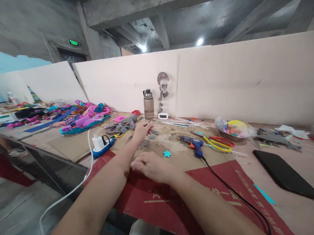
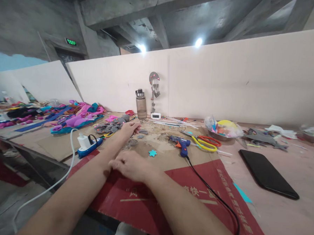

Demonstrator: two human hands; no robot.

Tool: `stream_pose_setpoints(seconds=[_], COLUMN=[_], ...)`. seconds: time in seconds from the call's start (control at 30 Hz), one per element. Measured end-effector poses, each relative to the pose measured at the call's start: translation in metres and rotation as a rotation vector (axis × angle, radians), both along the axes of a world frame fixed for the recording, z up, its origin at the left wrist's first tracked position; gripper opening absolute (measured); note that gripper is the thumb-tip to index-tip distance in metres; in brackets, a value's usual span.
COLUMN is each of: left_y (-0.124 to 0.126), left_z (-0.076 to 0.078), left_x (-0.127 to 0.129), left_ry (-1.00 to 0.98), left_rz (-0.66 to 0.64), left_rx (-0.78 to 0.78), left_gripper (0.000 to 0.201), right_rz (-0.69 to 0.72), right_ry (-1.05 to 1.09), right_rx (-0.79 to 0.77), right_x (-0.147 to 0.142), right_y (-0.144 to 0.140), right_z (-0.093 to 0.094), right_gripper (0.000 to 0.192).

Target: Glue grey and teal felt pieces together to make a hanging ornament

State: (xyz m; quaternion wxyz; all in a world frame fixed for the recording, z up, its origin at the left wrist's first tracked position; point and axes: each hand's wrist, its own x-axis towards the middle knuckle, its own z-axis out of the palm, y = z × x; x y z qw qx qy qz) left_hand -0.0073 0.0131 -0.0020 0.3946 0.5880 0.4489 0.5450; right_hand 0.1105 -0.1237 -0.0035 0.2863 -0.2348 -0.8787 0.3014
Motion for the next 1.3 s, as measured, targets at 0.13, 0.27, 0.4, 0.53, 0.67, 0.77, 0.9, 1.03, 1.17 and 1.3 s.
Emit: stream_pose_setpoints(seconds=[0.13, 0.27, 0.4, 0.53, 0.67, 0.77, 0.9, 1.03, 1.17, 1.3], left_y=[-0.004, -0.017, -0.033, -0.039, -0.030, -0.024, -0.029, -0.040, -0.046, -0.043], left_z=[-0.003, 0.000, 0.005, 0.007, 0.007, 0.009, 0.015, 0.021, 0.026, 0.025], left_x=[0.000, -0.012, -0.022, -0.022, -0.019, -0.018, -0.016, -0.011, -0.007, -0.006], left_ry=[0.353, 0.660, 0.808, 0.823, 0.633, 0.248, -0.091, -0.212, -0.195, -0.310], left_rz=[0.107, 0.290, 0.211, 0.081, 0.090, 0.013, -0.205, -0.378, -0.528, -0.511], left_rx=[0.071, 0.070, -0.104, -0.208, -0.065, -0.003, -0.031, -0.052, -0.051, -0.046], left_gripper=[0.027, 0.028, 0.028, 0.012, 0.011, 0.023, 0.035, 0.034, 0.030, 0.027], right_rz=[0.074, 0.018, 0.028, -0.030, -0.164, -0.394, -0.779, -0.780, -0.552, -0.515], right_ry=[-0.133, -0.185, -0.199, -0.202, -0.086, 0.158, 0.451, 0.469, 0.513, 0.551], right_rx=[0.217, 0.240, 0.283, 0.294, 0.194, 0.137, 0.030, -0.092, -0.263, -0.410], right_x=[-0.014, -0.014, -0.009, -0.004, 0.004, 0.015, 0.035, 0.043, 0.037, 0.035], right_y=[-0.004, -0.002, -0.002, 0.002, 0.012, 0.023, 0.042, 0.052, 0.051, 0.046], right_z=[-0.013, -0.014, -0.015, -0.014, -0.007, -0.001, 0.000, 0.000, 0.003, 0.008], right_gripper=[0.024, 0.019, 0.018, 0.019, 0.017, 0.016, 0.020, 0.049, 0.064, 0.032])
